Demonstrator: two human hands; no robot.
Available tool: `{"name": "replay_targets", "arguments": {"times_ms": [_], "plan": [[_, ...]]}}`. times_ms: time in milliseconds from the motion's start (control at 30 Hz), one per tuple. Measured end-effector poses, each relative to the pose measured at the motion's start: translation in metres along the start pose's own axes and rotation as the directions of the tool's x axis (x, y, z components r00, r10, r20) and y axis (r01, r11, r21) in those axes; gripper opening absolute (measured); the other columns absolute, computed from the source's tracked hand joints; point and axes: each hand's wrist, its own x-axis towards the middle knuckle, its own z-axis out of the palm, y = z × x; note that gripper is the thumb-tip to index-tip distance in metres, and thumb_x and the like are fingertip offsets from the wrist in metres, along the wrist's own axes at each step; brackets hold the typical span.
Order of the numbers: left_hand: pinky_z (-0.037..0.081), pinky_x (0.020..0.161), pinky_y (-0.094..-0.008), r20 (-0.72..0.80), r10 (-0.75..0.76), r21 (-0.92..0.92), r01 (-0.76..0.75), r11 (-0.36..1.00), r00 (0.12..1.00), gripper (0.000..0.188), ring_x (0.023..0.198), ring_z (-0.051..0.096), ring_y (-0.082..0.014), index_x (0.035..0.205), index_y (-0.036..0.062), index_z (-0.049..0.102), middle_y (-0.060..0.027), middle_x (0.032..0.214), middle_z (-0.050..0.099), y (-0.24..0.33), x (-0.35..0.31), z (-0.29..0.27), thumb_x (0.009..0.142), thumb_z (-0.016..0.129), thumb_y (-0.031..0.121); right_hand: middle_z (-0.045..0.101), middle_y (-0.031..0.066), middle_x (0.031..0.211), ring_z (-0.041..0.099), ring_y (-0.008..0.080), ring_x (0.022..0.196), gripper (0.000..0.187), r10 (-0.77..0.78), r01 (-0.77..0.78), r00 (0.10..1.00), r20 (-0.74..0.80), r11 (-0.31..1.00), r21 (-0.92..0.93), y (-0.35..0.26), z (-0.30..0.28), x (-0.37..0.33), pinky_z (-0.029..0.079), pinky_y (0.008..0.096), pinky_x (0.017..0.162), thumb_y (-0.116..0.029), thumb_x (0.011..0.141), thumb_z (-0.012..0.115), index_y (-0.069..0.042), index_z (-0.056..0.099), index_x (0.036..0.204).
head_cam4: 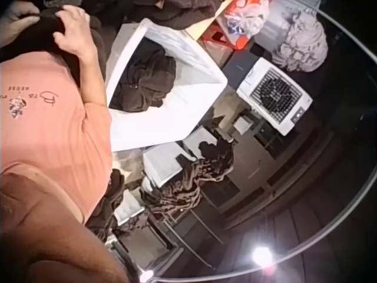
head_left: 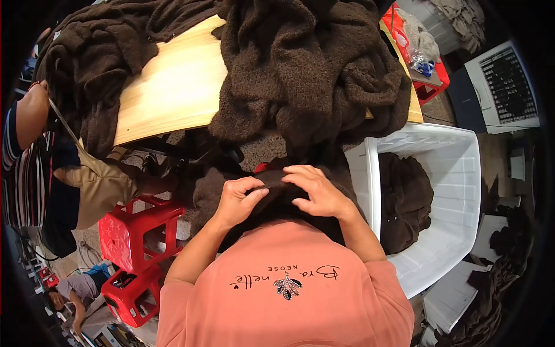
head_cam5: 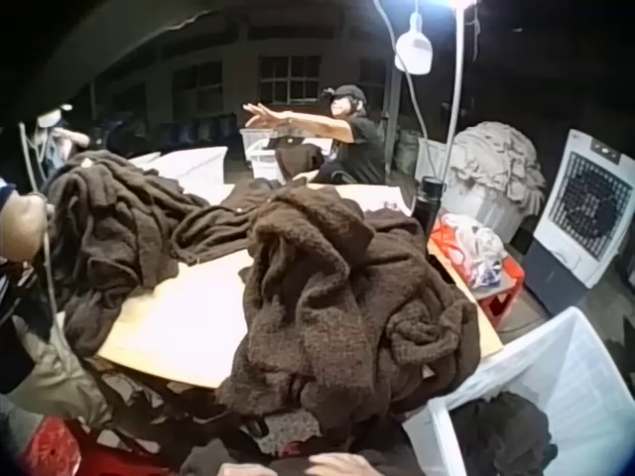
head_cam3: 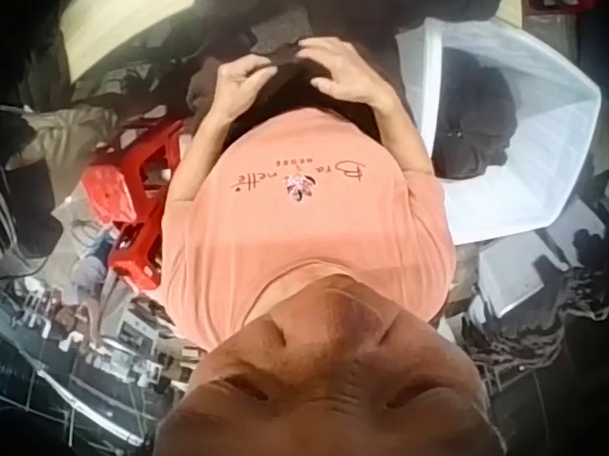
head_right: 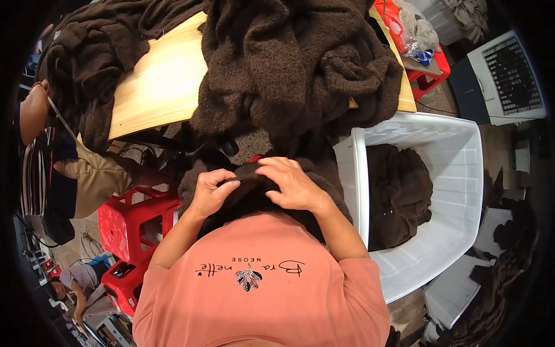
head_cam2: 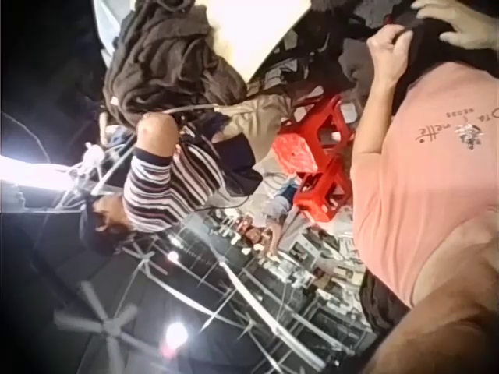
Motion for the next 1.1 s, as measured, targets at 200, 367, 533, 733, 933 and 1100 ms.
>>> {"name": "replay_targets", "arguments": {"times_ms": [200,367,533,733,933,1100], "plan": [[0.04,0.055,-0.0234,0.026,0.026,-0.065,-0.024,0.998,0.999,0.007,0.061,0.051,-0.0092,0.076,-0.0015,0.061,-0.003,0.066,0.057,0.003,0.004,0.004,0.074,0.065,0.004,0.058,0.0114,0.074,0.057,0.0276,0.067,0.012,0.017,0.02,0.988,-0.152,0.971,0.237,-0.004,0.02,0.014,0.045,0.0338,0.059,-0.001,0.072,0.057,0.0,0.056,0.084],[0.039,0.054,-0.0218,0.105,-0.023,-0.074,0.031,0.997,0.994,0.008,0.061,0.048,-0.0056,0.077,-0.0018,0.061,-0.0001,0.066,0.055,-0.003,0.0,0.011,0.072,0.065,0.002,0.055,0.0115,0.071,0.055,0.0263,0.064,0.008,0.102,-0.04,0.977,-0.187,0.949,0.311,-0.015,0.033,0.011,0.043,0.0326,0.057,0.0,0.074,0.056,0.0,0.054,0.081],[0.036,0.051,-0.0192,0.153,-0.209,-0.269,0.245,0.931,0.966,0.004,0.058,0.045,-0.0019,0.075,0.0002,0.061,0.0049,0.063,0.053,0.0,0.004,0.01,0.071,0.064,0.0,0.054,0.0115,0.07,0.053,0.025,0.061,0.006,0.185,-0.107,0.972,-0.142,0.895,0.434,-0.019,0.031,0.012,0.043,0.0316,0.056,0.0,0.074,0.055,0.0,0.054,0.08],[0.034,0.051,-0.0178,0.201,-0.191,-0.279,0.243,0.929,0.961,0.003,0.059,0.043,-0.0007,0.075,0.001,0.062,0.0062,0.063,0.053,-0.009,-0.002,0.013,0.072,0.062,0.0,0.055,0.0121,0.07,0.055,0.0272,0.062,0.006,0.046,0.009,0.983,-0.18,0.955,0.298,-0.014,0.039,0.011,0.044,0.0336,0.056,-0.001,0.072,0.055,0.001,0.053,0.077],[0.035,0.053,-0.0171,0.283,-0.295,-0.366,0.387,0.846,0.913,0.003,0.061,0.044,-0.0007,0.075,0.0,0.063,0.0066,0.066,0.054,-0.011,-0.006,0.018,0.077,0.063,0.002,0.054,0.013,0.068,0.055,0.0261,0.06,0.005,0.188,-0.095,0.954,-0.235,0.928,0.36,-0.009,0.045,0.009,0.043,0.0326,0.054,-0.001,0.072,0.055,0.001,0.053,0.076],[0.036,0.054,-0.0163,0.125,-0.261,-0.386,0.289,0.876,0.957,0.003,0.061,0.046,-0.0012,0.076,-0.0002,0.063,0.0038,0.066,0.057,-0.011,-0.002,0.022,0.076,0.06,-0.001,0.054,0.0117,0.068,0.053,0.0232,0.059,0.005,0.218,-0.113,0.955,-0.199,0.893,0.436,-0.011,0.045,0.007,0.042,0.0306,0.054,-0.002,0.074,0.056,0.001,0.053,0.077]]}}
